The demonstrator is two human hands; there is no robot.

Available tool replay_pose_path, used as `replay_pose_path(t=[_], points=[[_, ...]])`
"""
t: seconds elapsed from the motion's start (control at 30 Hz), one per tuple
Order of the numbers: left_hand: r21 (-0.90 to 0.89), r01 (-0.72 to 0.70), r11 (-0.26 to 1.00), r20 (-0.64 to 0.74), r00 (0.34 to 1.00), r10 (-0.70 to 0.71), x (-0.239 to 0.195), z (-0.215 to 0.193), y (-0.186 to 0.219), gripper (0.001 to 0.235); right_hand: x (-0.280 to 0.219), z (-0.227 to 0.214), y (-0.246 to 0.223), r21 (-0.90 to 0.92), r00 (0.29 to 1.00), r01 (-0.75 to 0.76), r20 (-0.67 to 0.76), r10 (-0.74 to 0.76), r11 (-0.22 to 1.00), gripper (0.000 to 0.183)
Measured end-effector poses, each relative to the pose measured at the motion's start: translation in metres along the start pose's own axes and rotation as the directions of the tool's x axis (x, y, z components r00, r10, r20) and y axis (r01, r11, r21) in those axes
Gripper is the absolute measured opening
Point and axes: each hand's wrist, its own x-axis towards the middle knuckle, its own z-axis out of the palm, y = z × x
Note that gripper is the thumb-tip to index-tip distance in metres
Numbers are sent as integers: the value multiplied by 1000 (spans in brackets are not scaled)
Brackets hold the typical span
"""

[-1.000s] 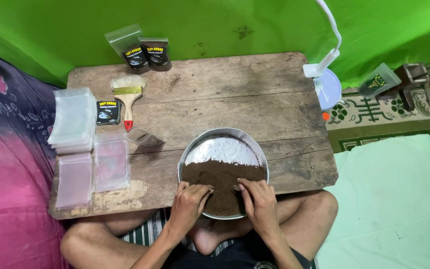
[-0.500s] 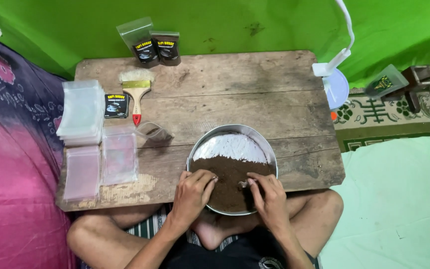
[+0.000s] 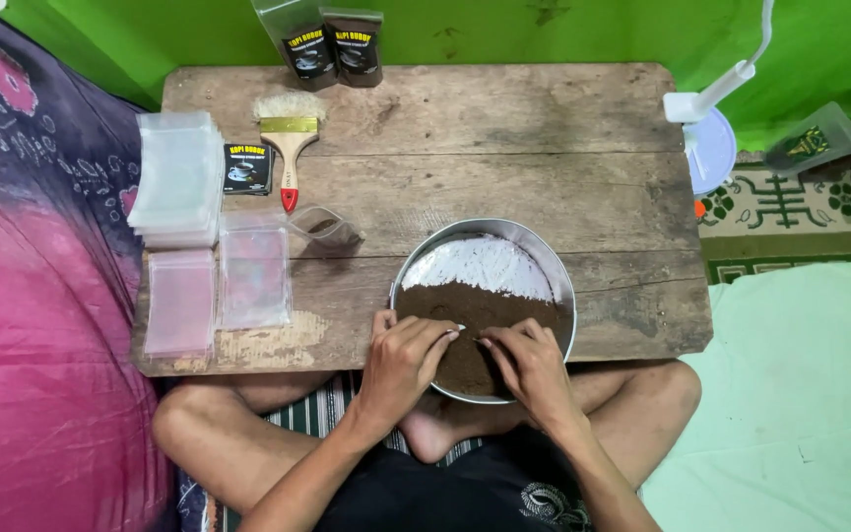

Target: The person mixes a brown powder in a metal bowl using two spoons. They stir the powder continuously while sitting cross-legged on the floor.

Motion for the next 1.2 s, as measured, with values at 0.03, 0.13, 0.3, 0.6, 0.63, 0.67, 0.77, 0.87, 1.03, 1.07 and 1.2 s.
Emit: replay_pose_path(t=[0.03, 0.13, 0.3, 0.6, 0.63, 0.67, 0.77, 0.87, 1.03, 1.07, 1.2], points=[[4, 3, 1000, -7, 1000, -3, 2, 5, -1, 10, 4, -4, 7, 1, 1000, 8, 1, -8, 1000, 12], [-11, -23, 1000, 91, 996, 24, -5, 27, -6, 8, -1, -24, 16, 88, 997, -28, -72, 35, 996, 12], [121, -123, 985, 162, 981, 102, 8, 34, -14, 6, -15, -31, 37, 28, 995, -69, -72, 71, 997, 14], [131, -234, 963, 331, 926, 180, 16, 44, -24, 7, -5, -32, 24, 21, 989, -58, -132, 61, 998, 16], [131, -237, 963, 336, 924, 182, 20, 41, -28, 7, -4, -24, 26, 23, 989, -62, -135, 65, 998, 16], [150, -235, 960, 286, 940, 186, 23, 36, -32, 6, -5, -15, 27, 10, 998, -39, -51, 39, 999, 15], [159, -214, 964, 194, 964, 182, 29, 6, -13, 6, -3, -11, 22, -6, 999, -22, 40, 22, 1000, 15], [141, -203, 969, 201, 964, 173, 5, 21, -7, 6, -11, -27, 22, -13, 998, -50, 31, 51, 999, 17], [129, -164, 978, 285, 951, 122, -17, 48, -20, 5, -18, -50, 1, -26, 996, -80, -42, 79, 996, 18], [125, -143, 982, 220, 969, 113, -16, 45, -22, 5, -21, -43, 2, -7, 999, -41, 23, 41, 999, 18], [67, -68, 995, 66, 996, 64, 3, -5, 6, 8, -28, -17, 10, -77, 992, 54, 122, -44, 996, 17]])
